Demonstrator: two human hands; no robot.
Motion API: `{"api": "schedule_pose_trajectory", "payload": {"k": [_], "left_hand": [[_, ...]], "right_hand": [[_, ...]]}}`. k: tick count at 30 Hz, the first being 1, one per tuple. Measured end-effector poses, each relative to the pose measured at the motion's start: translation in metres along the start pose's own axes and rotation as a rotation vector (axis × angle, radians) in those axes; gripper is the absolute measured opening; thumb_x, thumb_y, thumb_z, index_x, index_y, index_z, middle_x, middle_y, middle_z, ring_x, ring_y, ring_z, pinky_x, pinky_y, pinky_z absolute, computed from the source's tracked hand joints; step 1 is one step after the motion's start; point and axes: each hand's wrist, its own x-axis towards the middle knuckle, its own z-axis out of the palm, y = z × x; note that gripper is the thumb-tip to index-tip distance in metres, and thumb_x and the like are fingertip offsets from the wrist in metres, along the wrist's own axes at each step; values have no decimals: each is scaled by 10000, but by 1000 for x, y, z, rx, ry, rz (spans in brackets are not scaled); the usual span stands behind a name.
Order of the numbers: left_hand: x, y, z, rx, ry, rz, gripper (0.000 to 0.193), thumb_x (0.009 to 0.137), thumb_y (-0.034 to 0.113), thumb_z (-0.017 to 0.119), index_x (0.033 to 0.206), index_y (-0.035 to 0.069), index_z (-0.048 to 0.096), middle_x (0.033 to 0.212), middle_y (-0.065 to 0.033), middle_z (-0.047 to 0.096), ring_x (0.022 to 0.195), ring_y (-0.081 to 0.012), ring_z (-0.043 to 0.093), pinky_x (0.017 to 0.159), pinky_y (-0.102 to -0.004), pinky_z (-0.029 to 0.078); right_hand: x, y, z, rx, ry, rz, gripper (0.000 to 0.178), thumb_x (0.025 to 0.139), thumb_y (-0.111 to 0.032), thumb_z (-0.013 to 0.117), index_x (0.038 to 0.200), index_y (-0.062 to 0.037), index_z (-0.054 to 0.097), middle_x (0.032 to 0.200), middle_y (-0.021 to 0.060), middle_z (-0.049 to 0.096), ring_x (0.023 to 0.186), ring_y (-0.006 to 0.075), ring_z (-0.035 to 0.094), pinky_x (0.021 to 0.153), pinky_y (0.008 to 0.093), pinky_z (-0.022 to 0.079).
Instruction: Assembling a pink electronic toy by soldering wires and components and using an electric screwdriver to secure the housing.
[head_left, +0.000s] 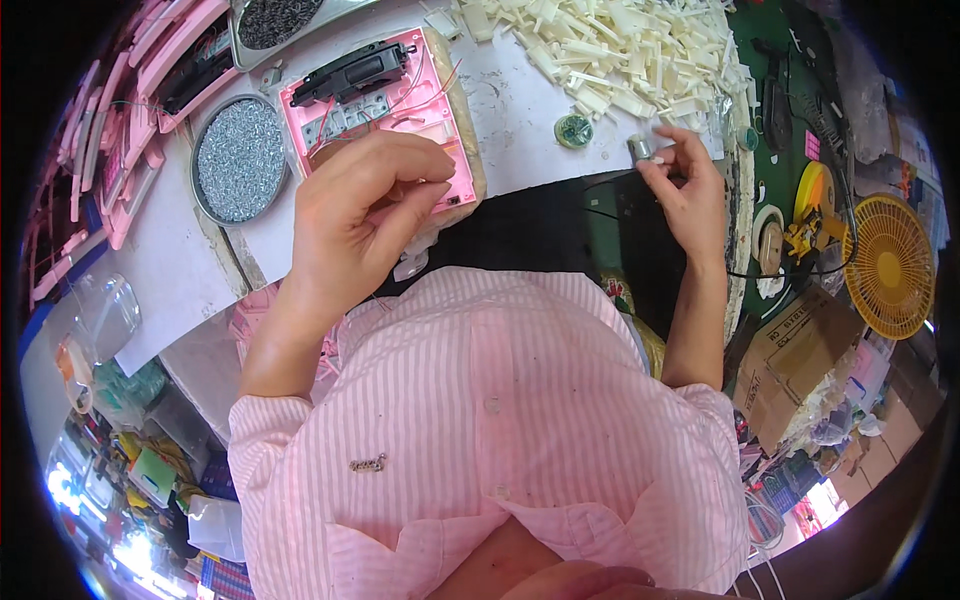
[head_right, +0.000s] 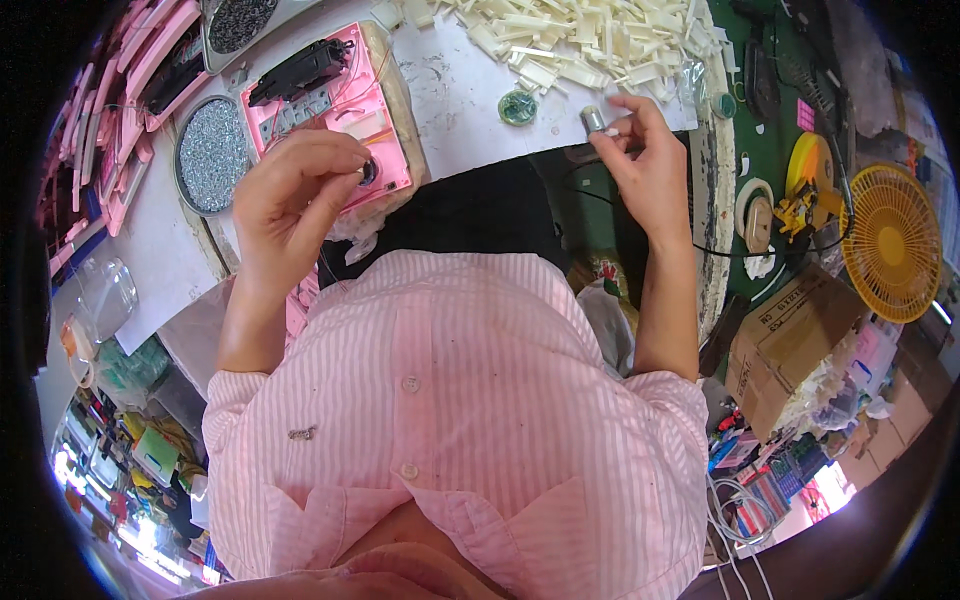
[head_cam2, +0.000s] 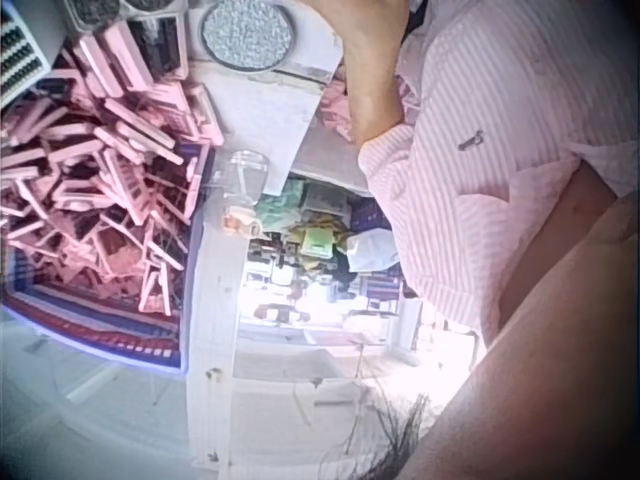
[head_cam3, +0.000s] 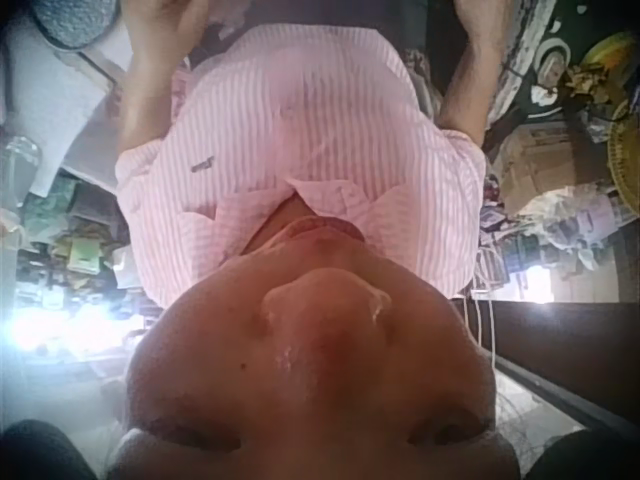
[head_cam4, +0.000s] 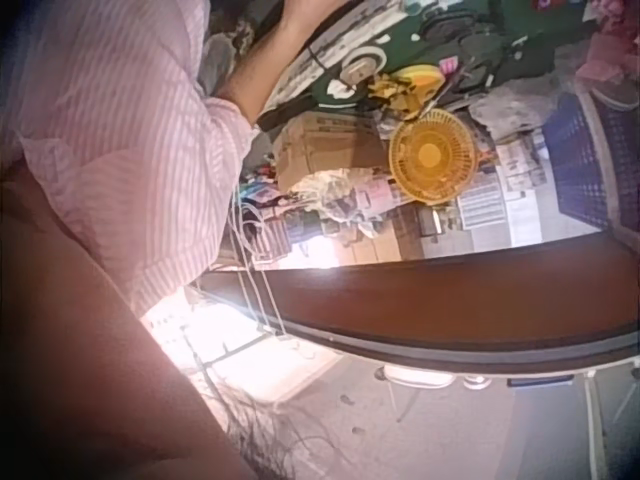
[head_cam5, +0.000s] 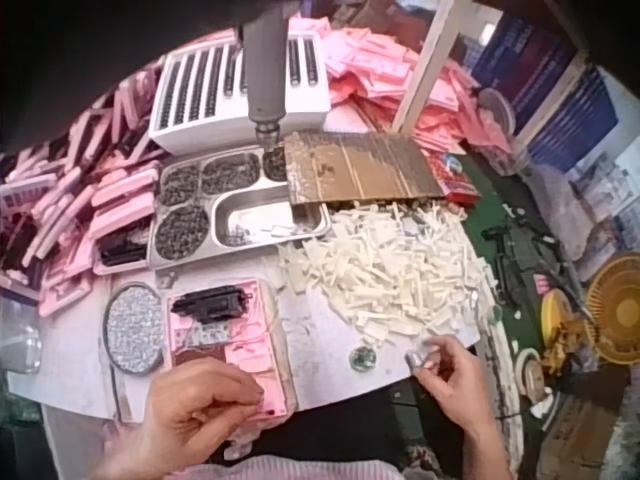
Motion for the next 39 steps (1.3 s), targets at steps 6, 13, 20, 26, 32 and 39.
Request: {"api": "schedule_pose_trajectory", "payload": {"k": [6,13,20,26,32,39], "left_hand": [[29,-1,10,330,-242,162,165,813,-40,682,963,18,647,1041,-105,669,956,-238,658,827,-365,525],[61,-27,62,714,-457,430,128,799,84,672,882,85,574,876,-38,631,941,-236,604,954,-448,413],[46,-19,52,598,-481,316,160,785,95,714,873,88,581,824,-43,611,904,-239,610,908,-427,432],[32,9,14,369,-297,109,104,814,71,717,871,48,632,795,-56,636,769,-230,637,689,-337,508],[13,8,3,119,-164,-61,118,817,30,735,927,27,693,820,-83,672,702,-205,641,614,-303,500],[-6,9,-2,-1,-104,-178,126,835,-47,689,959,-27,699,897,-99,692,796,-163,659,685,-264,521]], "right_hand": [[-4,-8,6,300,-25,169,188,856,-68,747,1003,24,673,817,17,678,700,45,589,605,206,491],[2,-28,40,235,19,88,121,849,-76,741,883,27,687,741,36,688,679,65,617,609,225,500],[33,-35,40,-22,-74,-93,119,834,-87,739,861,13,680,715,46,680,649,80,609,603,245,483],[27,-32,28,439,-165,-20,407,876,-20,677,1275,-15,597,741,-26,545,649,51,510,603,206,425],[18,-46,48,378,-140,-68,364,893,-21,652,1257,-22,635,743,-22,558,647,45,521,592,203,430],[25,-67,55,-255,-84,-442,318,849,-65,651,1165,-53,676,787,93,647,643,214,631,624,325,517]]}}
